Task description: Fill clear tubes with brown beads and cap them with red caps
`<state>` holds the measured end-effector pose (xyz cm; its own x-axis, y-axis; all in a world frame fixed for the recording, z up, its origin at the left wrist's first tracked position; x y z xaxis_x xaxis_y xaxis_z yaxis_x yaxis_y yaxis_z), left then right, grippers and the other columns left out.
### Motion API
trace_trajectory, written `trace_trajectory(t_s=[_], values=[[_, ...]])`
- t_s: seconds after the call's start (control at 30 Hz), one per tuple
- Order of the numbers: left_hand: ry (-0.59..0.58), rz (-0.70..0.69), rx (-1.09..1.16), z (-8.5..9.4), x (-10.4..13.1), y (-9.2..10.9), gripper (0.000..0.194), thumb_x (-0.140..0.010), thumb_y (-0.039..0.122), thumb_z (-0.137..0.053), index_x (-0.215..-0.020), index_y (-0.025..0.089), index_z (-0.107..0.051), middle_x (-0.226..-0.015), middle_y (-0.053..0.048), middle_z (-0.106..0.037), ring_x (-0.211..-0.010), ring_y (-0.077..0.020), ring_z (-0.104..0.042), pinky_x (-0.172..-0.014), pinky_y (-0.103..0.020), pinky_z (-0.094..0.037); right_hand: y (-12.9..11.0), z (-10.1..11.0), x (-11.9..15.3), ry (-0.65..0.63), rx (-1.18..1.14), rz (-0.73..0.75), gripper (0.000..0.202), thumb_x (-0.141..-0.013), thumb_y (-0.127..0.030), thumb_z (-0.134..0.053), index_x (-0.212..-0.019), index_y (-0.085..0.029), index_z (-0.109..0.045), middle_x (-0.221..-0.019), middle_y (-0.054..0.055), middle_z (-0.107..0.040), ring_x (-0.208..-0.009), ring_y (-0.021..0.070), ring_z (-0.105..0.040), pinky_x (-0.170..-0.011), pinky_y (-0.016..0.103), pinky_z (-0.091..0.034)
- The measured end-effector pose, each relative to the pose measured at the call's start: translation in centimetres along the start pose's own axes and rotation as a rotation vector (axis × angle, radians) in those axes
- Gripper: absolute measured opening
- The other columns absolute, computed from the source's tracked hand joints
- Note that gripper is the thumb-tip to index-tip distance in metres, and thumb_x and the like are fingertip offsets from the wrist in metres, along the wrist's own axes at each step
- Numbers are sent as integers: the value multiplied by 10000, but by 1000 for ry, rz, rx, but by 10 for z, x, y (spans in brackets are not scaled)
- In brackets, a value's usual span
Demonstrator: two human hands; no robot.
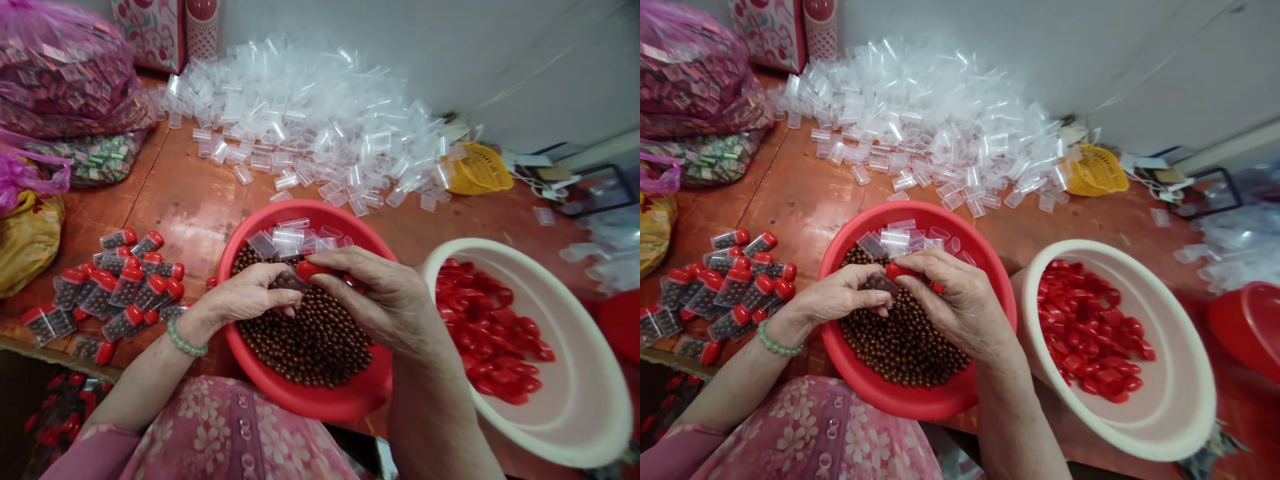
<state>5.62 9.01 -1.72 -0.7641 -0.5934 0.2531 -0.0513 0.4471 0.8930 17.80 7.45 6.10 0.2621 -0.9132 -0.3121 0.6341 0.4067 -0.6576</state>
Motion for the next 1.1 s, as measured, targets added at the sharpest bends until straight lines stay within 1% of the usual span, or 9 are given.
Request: trace_trajectory(t_s=[0.23, 0.33, 0.47, 0.63, 0.7, 0.8, 0.97, 1.03, 1.1], values=[[16, 1, -30, -1, 0, 2, 33, -836, 112, -565, -816, 135, -555, -702, 25, -583, -646, -75, -549, -690, -244, -438, 0, 16, 9, -25, 44, -24, 200, -851, -209, -657, -1029, -276, -718, -916, 29, -738, -793, 179, -701, -718, 298, -574], [2, 19, -13, -2, 1, 1, 18, -833, 121, -578, -845, 130, -567, -713, 18, -593, -647, -73, -555, -701, -247, -449, 0, 20, 10, 16, 48, -50, 205, -847, -198, -660, -1030, -274, -712, -923, 32, -737, -808, 182, -698, -734, 314, -571], [-10, 13, 146, 1, 3, -1, 197, -789, 143, -648, -972, 133, -575, -821, -8, -626, -693, -85, -607, -682, -235, -475, 3, 17, 8, 82, 17, -60, 224, -838, -171, -668, -1036, -268, -708, -934, 27, -740, -837, 177, -694, -772, 320, -567], [-121, 32, 466, 5, 3, -3, 328, -846, 337, -648, -1093, 127, -599, -958, -95, -691, -825, -171, -682, -727, -282, -540, 19, 6, 11, 223, -106, -153, 223, -836, -186, -679, -1038, -274, -711, -967, 12, -740, -881, 169, -691, -829, 328, -556], [-146, 35, 554, 7, 1, -2, 386, -906, 437, -548, -1103, 111, -611, -980, -132, -710, -865, -205, -693, -759, -318, -555, 24, 2, 14, 270, -163, -182, 221, -837, -200, -679, -1043, -275, -711, -981, 11, -737, -900, 171, -691, -854, 340, -549], [-141, 36, 618, 10, -1, 0, 492, -963, 510, -381, -1058, 100, -637, -966, -148, -728, -851, -208, -706, -766, -326, -563, 27, -4, 15, 293, -202, -186, 224, -833, -205, -685, -1042, -279, -715, -985, 6, -734, -913, 167, -686, -858, 333, -545], [-125, 39, 635, 10, -1, -1, 506, -969, 504, -369, -1076, 96, -648, -979, -148, -738, -855, -212, -716, -756, -329, -575, 29, -7, 16, 359, -251, -206, 219, -823, -209, -691, -1029, -278, -720, -979, 4, -741, -902, 165, -693, -851, 330, -557], [-132, 13, 632, 10, 1, 0, 430, -954, 453, -448, -1094, 97, -644, -981, -146, -739, -870, -217, -720, -762, -330, -578, 31, -8, 16, 379, -267, -228, 209, -821, -218, -692, -1021, -271, -723, -973, 8, -744, -898, 171, -698, -855, 346, -563], [-139, -25, 624, 10, 2, 1, 319, -906, 346, -570, -1099, 101, -642, -991, -139, -738, -888, -219, -721, -775, -326, -578, 32, -10, 16, 386, -279, -246, 208, -813, -224, -698, -1016, -266, -725, -975, 13, -745, -902, 177, -699, -865, 360, -563]])
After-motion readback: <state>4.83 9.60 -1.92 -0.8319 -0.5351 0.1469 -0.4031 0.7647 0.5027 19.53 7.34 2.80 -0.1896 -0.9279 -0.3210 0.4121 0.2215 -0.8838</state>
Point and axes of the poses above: each hand's wrist, its own x-axis away from the middle knuckle, its own z-axis out of the back of the hand, y = z × x, the point moved 6 cm from there along -x, towards the middle knuckle
